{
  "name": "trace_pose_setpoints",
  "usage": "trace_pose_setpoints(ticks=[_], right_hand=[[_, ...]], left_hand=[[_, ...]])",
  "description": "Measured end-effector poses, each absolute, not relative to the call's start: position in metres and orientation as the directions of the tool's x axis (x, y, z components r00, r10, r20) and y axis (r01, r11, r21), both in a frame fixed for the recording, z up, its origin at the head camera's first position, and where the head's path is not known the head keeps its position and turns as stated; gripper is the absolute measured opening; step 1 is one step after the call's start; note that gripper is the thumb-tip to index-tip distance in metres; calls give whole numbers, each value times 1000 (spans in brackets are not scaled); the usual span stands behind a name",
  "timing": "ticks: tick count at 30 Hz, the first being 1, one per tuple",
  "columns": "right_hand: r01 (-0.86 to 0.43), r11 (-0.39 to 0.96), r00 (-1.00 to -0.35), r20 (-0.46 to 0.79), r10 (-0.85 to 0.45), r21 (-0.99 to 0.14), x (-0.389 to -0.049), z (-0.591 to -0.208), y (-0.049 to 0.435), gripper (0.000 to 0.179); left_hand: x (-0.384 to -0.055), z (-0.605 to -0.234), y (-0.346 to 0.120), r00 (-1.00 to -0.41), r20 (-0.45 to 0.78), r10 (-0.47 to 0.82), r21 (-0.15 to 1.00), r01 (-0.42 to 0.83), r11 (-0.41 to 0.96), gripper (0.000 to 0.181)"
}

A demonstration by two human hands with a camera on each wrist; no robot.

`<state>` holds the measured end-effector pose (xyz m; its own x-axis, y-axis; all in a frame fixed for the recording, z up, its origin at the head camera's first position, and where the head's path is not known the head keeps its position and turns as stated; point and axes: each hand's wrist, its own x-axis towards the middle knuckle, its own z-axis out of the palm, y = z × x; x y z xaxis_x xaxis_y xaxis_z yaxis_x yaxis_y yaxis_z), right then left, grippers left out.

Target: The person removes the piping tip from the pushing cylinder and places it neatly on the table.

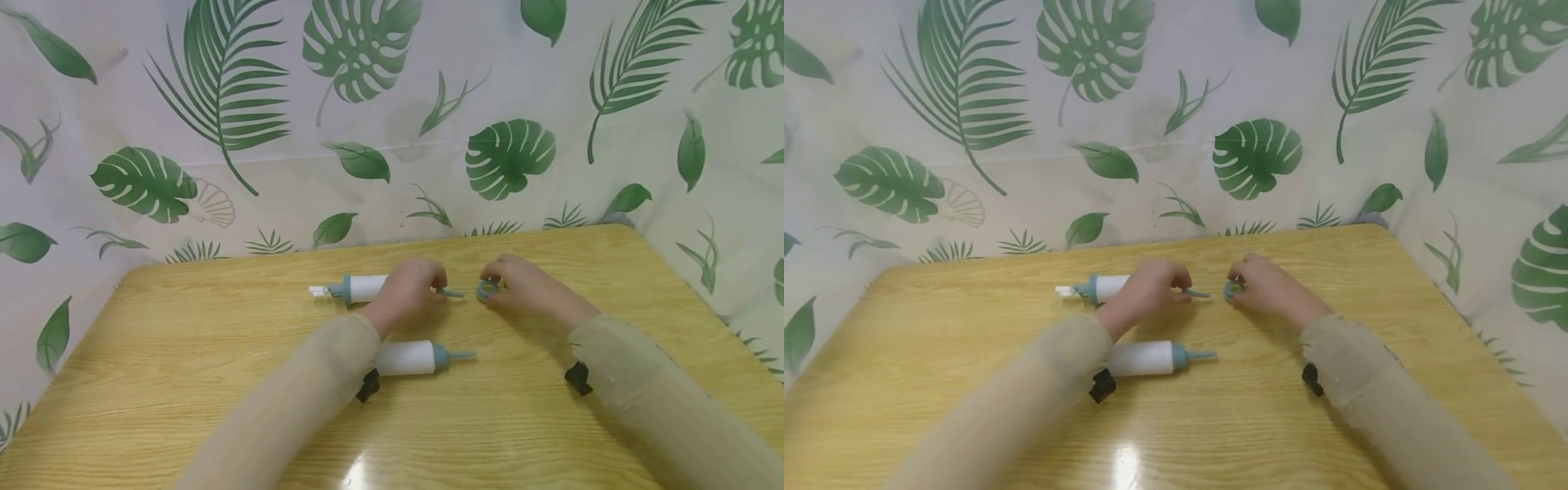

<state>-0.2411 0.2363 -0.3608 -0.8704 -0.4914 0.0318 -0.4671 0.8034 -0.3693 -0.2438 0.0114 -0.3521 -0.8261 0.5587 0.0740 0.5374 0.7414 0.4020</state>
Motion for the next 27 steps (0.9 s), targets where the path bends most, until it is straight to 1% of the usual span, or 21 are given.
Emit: trace_pose_setpoints(ticks=[5,9,14,17,20,23,27], right_hand=[[-469,805,-867,14,-499,-364,-242,-361,237,34],[-469,806,-864,-2,-504,-362,-242,-360,237,34],[-488,796,-853,4,-521,-358,-242,-362,237,34],[-480,798,-856,-6,-517,-365,-243,-363,237,34],[-472,800,-859,-13,-512,-371,-243,-364,238,36],[-472,801,-859,-14,-512,-367,-243,-363,238,41],[-453,805,-866,-24,-499,-384,-238,-356,237,47]], left_hand=[[-244,-356,15,-810,69,582,350,566,746,16],[-245,-356,19,-795,60,603,263,596,759,12],[-246,-356,23,-791,33,611,173,607,776,14],[-245,-356,25,-787,24,617,149,613,776,15],[-244,-357,24,-786,26,618,154,614,774,16],[-242,-353,19,-798,30,602,210,594,776,21],[-235,-338,6,-806,57,590,286,579,764,29]])
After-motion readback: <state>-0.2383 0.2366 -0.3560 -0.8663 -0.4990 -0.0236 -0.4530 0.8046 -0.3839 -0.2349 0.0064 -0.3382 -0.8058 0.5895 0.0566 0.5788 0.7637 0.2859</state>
